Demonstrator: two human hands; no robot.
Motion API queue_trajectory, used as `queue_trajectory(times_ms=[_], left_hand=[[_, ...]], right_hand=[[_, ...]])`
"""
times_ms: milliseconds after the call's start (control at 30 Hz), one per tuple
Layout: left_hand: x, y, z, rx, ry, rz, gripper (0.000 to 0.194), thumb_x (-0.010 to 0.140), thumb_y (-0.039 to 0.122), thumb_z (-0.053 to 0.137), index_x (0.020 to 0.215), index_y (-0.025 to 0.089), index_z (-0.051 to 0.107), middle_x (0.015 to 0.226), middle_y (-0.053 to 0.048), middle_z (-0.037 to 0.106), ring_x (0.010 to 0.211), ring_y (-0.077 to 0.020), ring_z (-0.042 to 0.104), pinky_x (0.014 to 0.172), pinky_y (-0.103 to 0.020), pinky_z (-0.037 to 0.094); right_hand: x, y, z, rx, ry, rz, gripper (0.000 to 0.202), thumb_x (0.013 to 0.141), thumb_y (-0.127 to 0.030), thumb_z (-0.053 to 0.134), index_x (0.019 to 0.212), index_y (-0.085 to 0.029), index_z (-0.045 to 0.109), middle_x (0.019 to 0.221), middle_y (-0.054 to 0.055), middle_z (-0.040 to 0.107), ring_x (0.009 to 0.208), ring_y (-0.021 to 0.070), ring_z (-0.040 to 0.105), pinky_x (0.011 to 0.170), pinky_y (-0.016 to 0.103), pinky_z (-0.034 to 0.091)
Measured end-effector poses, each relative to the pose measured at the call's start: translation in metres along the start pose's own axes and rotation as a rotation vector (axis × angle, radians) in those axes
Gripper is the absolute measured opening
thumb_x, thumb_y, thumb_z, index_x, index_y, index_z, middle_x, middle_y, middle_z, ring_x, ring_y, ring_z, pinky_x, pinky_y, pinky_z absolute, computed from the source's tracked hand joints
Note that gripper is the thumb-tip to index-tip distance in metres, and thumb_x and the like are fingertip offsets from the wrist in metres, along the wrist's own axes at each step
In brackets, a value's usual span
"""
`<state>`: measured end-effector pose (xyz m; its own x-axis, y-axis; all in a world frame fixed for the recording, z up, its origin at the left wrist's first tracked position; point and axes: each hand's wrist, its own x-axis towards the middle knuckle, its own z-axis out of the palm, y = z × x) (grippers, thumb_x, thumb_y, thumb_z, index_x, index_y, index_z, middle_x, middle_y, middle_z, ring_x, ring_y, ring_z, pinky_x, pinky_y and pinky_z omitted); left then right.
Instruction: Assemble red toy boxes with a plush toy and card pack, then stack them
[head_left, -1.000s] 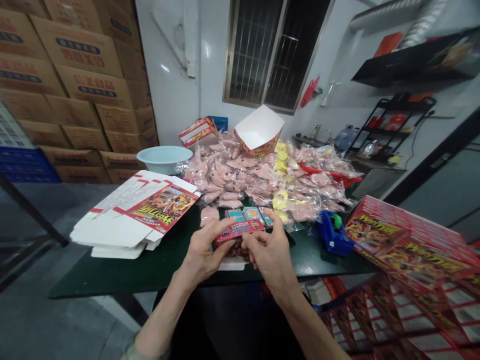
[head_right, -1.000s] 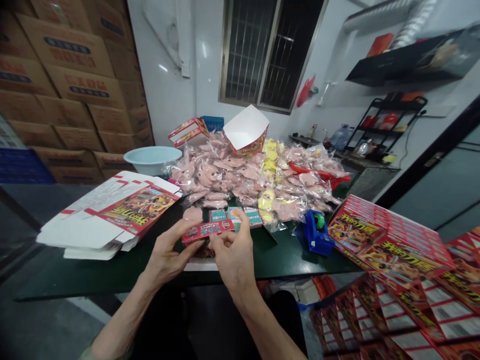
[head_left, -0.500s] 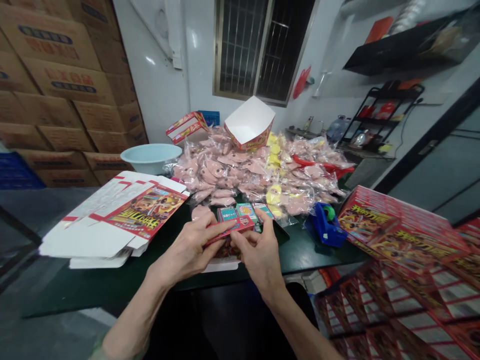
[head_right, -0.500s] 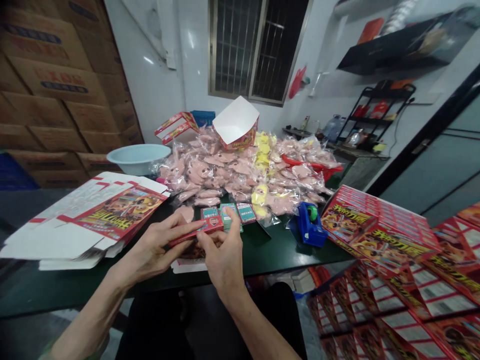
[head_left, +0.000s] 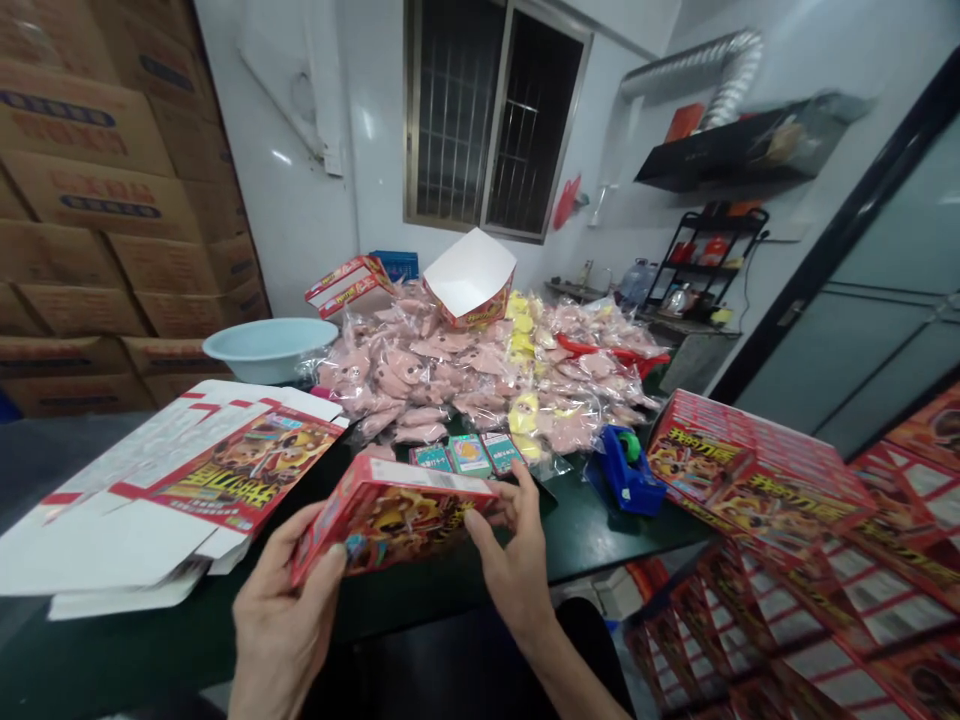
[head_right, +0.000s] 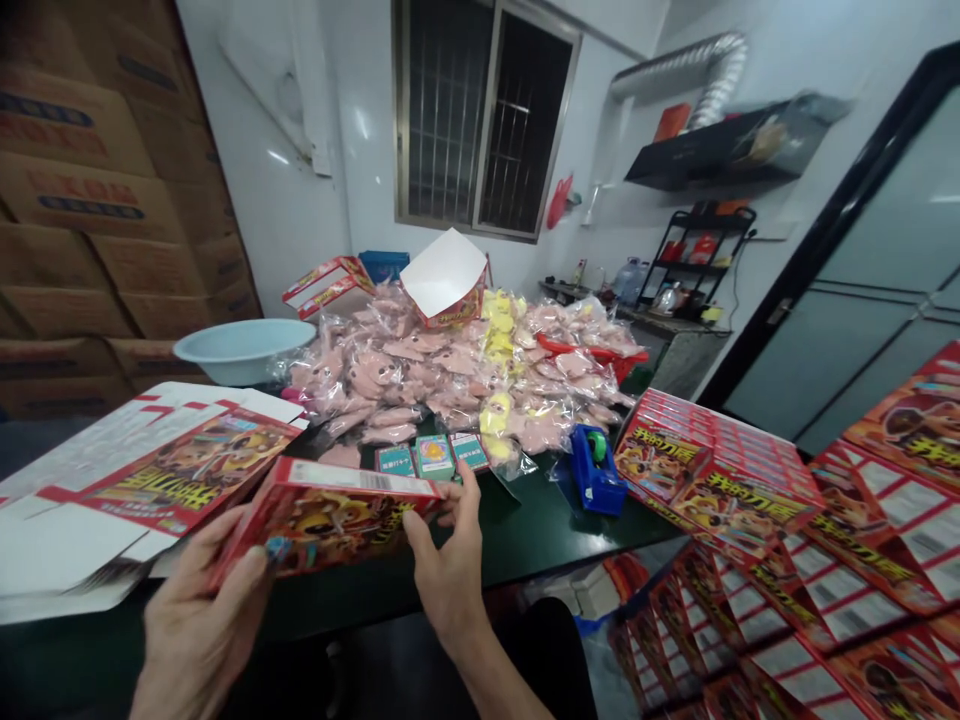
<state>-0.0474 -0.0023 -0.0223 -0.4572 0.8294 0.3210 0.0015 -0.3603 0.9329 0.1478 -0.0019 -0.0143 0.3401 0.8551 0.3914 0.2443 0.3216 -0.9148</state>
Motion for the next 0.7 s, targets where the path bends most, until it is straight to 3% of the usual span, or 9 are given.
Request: queue_trajectory(times_ms=[100,200,233,300,400,467,567,633,700], left_hand=[[-0.009,-0.020,0.006,-0.297,-0.037,-0.235,0.046,0.066,0.042,0.073,0.105,0.025,0.057,0.100,0.000,0.067,0.082,-0.0144,0.066,0.073,-0.022,0.055],[-0.011,-0.032,0.013,-0.210,-0.203,-0.269,0.049,0.066,0.045,0.072,0.107,0.023,0.055,0.099,-0.003,0.068,0.087,-0.0197,0.067,0.078,-0.031,0.056],[-0.011,-0.033,0.015,-0.087,-0.228,-0.228,0.053,0.064,0.046,0.073,0.108,0.021,0.054,0.098,-0.005,0.068,0.088,-0.0227,0.066,0.080,-0.036,0.055],[-0.011,-0.029,0.019,0.222,-0.160,-0.040,0.064,0.061,0.046,0.074,0.115,0.019,0.053,0.107,-0.011,0.064,0.098,-0.0291,0.062,0.089,-0.046,0.050],[-0.006,-0.011,0.030,0.505,-0.026,0.301,0.075,0.064,0.043,0.071,0.130,0.019,0.043,0.131,-0.015,0.049,0.118,-0.0330,0.049,0.102,-0.051,0.037],[0.001,-0.001,0.039,0.489,-0.189,0.375,0.072,0.066,0.042,0.070,0.130,0.021,0.045,0.132,-0.012,0.051,0.118,-0.0311,0.051,0.100,-0.046,0.042],[0.013,0.000,0.048,0.398,-0.532,0.273,0.047,0.065,0.043,0.072,0.106,0.021,0.065,0.096,-0.004,0.072,0.084,-0.0242,0.068,0.074,-0.031,0.056],[0.015,-0.008,0.048,0.388,-0.555,0.195,0.034,0.063,0.045,0.072,0.085,0.019,0.070,0.071,-0.001,0.072,0.061,-0.0197,0.067,0.056,-0.025,0.055],[0.011,-0.018,0.042,0.412,-0.403,0.163,0.034,0.060,0.048,0.074,0.075,0.018,0.070,0.063,0.000,0.071,0.053,-0.0188,0.065,0.050,-0.024,0.053]], right_hand=[[0.012,-0.017,-0.004,0.166,-0.020,-0.005,0.065,0.079,-0.025,0.057,0.136,-0.021,0.026,0.094,0.003,0.060,0.081,0.0150,0.059,0.076,0.031,0.047],[0.030,-0.025,-0.010,0.292,-0.082,0.020,0.062,0.080,-0.022,0.057,0.135,-0.021,0.027,0.080,-0.001,0.058,0.072,0.0126,0.058,0.070,0.028,0.048],[0.038,-0.027,-0.012,0.278,-0.084,-0.002,0.060,0.079,-0.021,0.058,0.133,-0.021,0.032,0.078,-0.002,0.057,0.069,0.0117,0.056,0.068,0.027,0.047],[0.051,-0.030,-0.017,0.162,-0.096,-0.108,0.051,0.077,-0.017,0.059,0.125,-0.022,0.043,0.076,-0.003,0.055,0.064,0.0099,0.053,0.063,0.024,0.046],[0.062,-0.042,-0.022,-0.065,-0.267,-0.373,0.039,0.076,-0.010,0.058,0.113,-0.022,0.055,0.080,-0.001,0.057,0.065,0.0101,0.053,0.063,0.023,0.046],[0.060,-0.055,-0.022,-0.150,-0.460,-0.560,0.035,0.077,-0.008,0.057,0.110,-0.021,0.058,0.085,0.001,0.061,0.074,0.0125,0.057,0.070,0.025,0.047],[0.058,-0.070,-0.022,-0.122,-0.653,-0.668,0.034,0.080,-0.013,0.057,0.112,-0.023,0.056,0.090,0.003,0.065,0.077,0.0134,0.059,0.071,0.026,0.049],[0.073,-0.066,-0.028,-0.080,-0.510,-0.565,0.031,0.082,-0.018,0.055,0.113,-0.023,0.056,0.089,0.002,0.065,0.071,0.0122,0.059,0.066,0.026,0.049],[0.107,-0.047,-0.038,-0.155,-0.167,-0.360,0.021,0.086,-0.023,0.050,0.104,-0.021,0.060,0.088,0.003,0.064,0.069,0.0116,0.058,0.064,0.025,0.049]])
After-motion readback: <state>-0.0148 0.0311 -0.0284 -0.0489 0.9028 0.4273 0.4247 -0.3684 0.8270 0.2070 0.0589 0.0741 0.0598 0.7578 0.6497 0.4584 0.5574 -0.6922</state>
